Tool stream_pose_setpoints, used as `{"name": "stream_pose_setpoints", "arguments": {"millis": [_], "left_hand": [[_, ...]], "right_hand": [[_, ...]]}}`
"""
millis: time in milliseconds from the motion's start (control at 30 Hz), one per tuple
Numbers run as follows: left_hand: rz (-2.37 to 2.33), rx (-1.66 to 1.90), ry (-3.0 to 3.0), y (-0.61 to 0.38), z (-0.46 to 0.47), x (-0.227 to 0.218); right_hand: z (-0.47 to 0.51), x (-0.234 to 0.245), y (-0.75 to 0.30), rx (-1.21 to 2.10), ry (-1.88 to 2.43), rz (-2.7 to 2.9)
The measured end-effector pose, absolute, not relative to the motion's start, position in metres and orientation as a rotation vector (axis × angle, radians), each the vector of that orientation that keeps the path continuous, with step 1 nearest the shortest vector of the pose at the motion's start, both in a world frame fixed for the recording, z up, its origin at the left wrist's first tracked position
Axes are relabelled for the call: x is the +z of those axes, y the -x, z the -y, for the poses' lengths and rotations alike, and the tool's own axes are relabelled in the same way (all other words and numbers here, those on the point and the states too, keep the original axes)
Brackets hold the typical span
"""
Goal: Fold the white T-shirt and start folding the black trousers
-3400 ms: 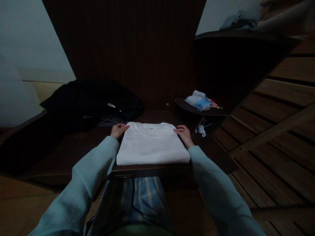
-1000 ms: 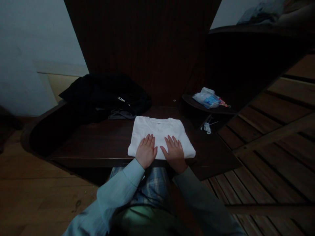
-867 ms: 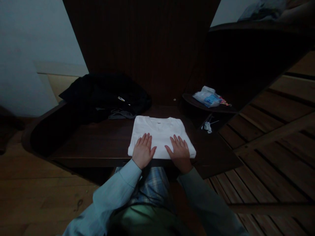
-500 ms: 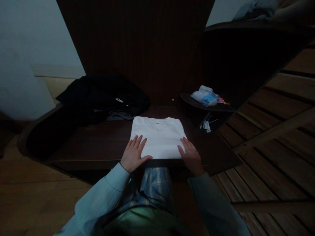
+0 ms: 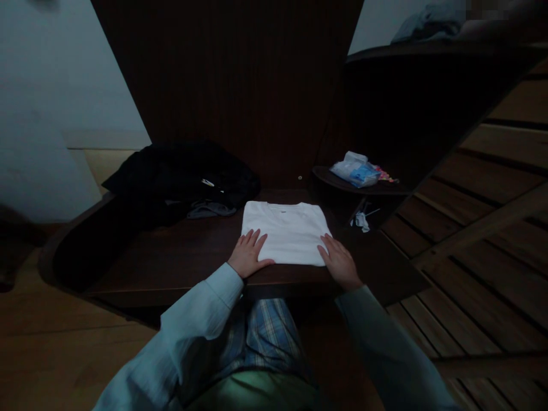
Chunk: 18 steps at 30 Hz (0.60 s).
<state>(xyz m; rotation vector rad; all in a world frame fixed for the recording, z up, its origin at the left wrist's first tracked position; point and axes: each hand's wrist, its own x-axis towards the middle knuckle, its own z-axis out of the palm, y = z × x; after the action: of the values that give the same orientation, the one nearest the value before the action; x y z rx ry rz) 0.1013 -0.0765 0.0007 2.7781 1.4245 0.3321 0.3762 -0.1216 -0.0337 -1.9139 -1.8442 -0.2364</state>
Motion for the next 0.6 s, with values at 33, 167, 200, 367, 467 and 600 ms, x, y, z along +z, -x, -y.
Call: {"name": "stream_pose_setpoints", "arguments": {"millis": [33, 167, 200, 367, 467, 600], "left_hand": [[-1.44, 0.341, -2.765, -0.111, 0.07, 0.001], [-1.539, 0.374, -2.675, -0.158, 0.042, 0.002], [-1.556, 0.383, -2.651, -0.17, 0.035, 0.002], [-1.571, 0.486, -2.606, -0.204, 0.012, -0.001], [-1.501, 0.509, -2.646, -0.204, 0.005, -0.004], [-1.379, 0.553, -2.69, -0.197, -0.001, -0.006]], "right_hand": [[0.111, -0.031, -0.382, -0.223, 1.951, 1.833], [0.066, -0.012, -0.389, -0.256, 2.179, 1.703], [0.056, -0.007, -0.384, -0.276, 2.209, 1.678], [0.034, -0.002, -0.334, -0.193, 2.036, 1.855], [0.033, -0.009, -0.318, -0.116, 1.989, 1.965], [0.029, -0.014, -0.33, -0.049, 2.048, 1.974]]}}
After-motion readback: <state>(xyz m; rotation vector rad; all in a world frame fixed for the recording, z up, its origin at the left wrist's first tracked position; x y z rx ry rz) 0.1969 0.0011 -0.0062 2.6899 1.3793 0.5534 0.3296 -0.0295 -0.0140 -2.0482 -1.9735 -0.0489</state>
